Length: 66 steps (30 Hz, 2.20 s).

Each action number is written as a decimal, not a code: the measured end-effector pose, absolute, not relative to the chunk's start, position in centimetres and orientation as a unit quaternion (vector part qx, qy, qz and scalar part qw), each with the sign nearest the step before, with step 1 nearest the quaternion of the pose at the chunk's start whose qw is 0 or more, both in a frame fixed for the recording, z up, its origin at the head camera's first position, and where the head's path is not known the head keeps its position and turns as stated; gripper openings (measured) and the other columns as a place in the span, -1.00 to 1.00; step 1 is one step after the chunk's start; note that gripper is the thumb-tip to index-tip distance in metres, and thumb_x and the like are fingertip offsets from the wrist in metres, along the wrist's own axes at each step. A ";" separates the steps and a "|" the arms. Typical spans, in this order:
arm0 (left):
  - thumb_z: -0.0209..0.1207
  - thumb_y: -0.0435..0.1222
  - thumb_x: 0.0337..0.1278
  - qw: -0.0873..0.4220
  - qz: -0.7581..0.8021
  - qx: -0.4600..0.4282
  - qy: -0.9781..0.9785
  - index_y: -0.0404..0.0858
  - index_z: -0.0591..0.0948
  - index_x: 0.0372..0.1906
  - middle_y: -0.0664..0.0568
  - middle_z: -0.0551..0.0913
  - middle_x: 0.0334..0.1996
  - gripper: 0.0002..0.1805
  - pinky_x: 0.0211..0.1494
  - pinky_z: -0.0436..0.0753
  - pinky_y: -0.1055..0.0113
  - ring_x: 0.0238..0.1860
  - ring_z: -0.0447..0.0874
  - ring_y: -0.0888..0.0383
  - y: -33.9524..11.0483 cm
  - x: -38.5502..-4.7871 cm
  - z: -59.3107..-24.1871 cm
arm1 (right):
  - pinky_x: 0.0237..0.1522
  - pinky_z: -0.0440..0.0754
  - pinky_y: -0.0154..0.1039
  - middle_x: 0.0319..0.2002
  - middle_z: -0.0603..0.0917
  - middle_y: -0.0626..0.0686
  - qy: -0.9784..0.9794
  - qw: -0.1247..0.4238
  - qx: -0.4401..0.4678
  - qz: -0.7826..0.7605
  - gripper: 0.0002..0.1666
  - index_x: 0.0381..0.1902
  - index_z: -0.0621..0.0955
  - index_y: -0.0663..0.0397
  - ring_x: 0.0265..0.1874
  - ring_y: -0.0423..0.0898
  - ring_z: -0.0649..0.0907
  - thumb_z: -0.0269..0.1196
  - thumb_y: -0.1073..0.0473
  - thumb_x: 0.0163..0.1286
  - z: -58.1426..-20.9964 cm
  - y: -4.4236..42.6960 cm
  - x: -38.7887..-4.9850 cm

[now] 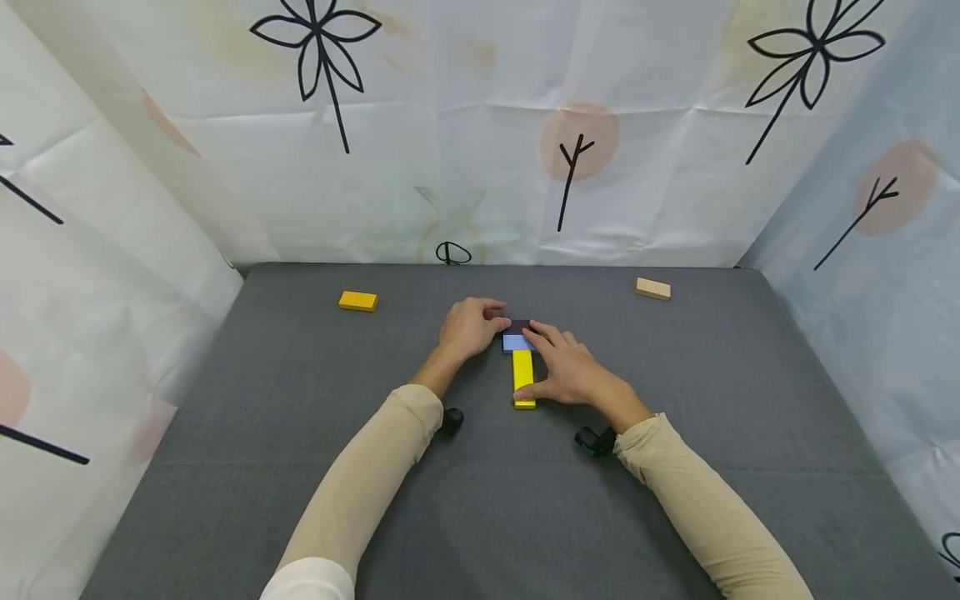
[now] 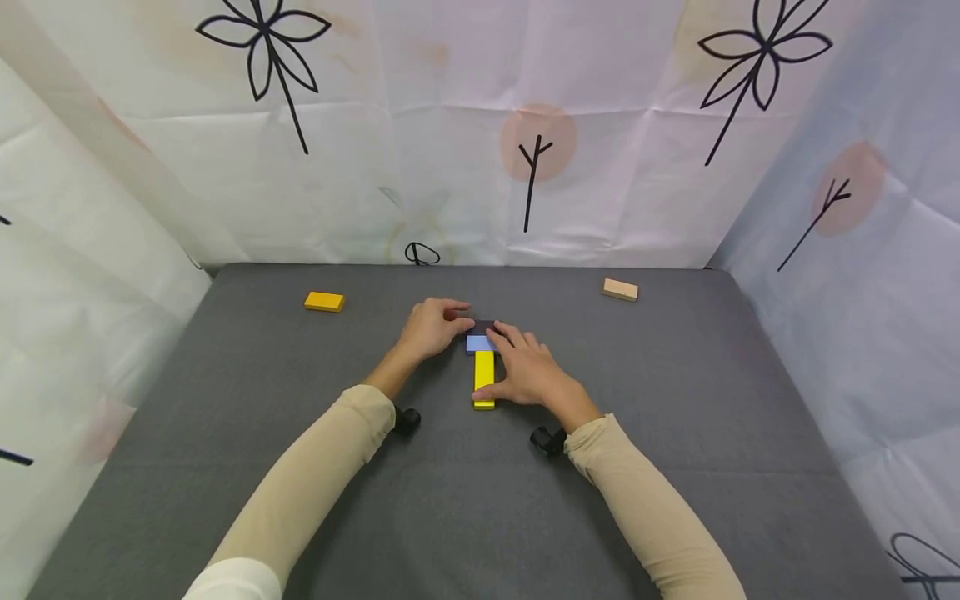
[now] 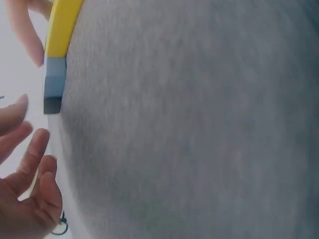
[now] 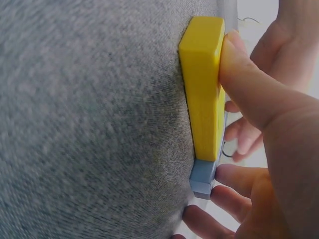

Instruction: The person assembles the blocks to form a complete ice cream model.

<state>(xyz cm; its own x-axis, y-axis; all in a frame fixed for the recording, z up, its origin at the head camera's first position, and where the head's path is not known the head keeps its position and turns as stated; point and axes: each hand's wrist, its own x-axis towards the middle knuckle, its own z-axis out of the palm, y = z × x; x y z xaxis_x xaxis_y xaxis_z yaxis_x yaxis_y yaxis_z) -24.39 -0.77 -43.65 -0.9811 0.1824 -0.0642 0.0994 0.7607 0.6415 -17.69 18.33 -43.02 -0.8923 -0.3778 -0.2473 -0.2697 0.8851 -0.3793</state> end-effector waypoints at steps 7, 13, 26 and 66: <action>0.18 0.19 0.35 -0.021 0.220 0.114 0.969 0.09 0.45 0.48 -0.02 0.55 0.27 -0.33 0.24 0.54 -0.01 0.22 0.47 -0.05 -2.2 -25.0 -43.4 | 0.39 0.30 0.33 0.67 0.00 0.10 0.958 0.156 -0.171 -0.172 0.32 0.65 0.09 -0.01 0.50 0.23 0.25 0.44 -0.41 0.16 -43.0 18.4 -17.7; -0.08 0.46 0.27 -0.049 0.075 0.122 0.988 0.23 0.03 0.65 -0.01 0.08 0.64 -0.07 0.62 0.17 -0.16 0.65 0.00 -0.11 -3.2 -25.4 -43.9 | 0.36 0.32 0.32 0.66 0.01 0.11 0.957 0.150 -0.177 -0.175 0.30 0.65 0.10 0.01 0.48 0.23 0.27 0.44 -0.40 0.17 -43.1 18.5 -17.6; -0.13 0.55 0.18 -0.039 0.056 0.086 0.994 0.24 -0.24 0.66 0.04 -0.31 0.70 0.09 0.67 -0.34 -0.23 0.69 -0.45 -0.18 -7.3 -26.7 -43.7 | 0.39 0.29 0.34 0.66 0.01 0.11 0.954 0.153 -0.181 -0.183 0.31 0.65 0.10 -0.01 0.49 0.24 0.26 0.44 -0.39 0.17 -43.0 18.6 -17.6; 0.03 0.29 0.39 -0.013 0.215 -0.106 0.971 -0.04 -0.01 0.67 -0.37 0.15 0.54 -0.05 0.52 0.00 -0.41 0.52 -0.02 -0.45 -21.3 -27.2 -44.1 | 0.43 0.21 0.40 0.67 -0.03 0.09 0.950 0.157 -0.185 -0.197 0.30 0.66 0.07 -0.05 0.52 0.24 0.22 0.44 -0.38 0.18 -43.2 18.7 -17.6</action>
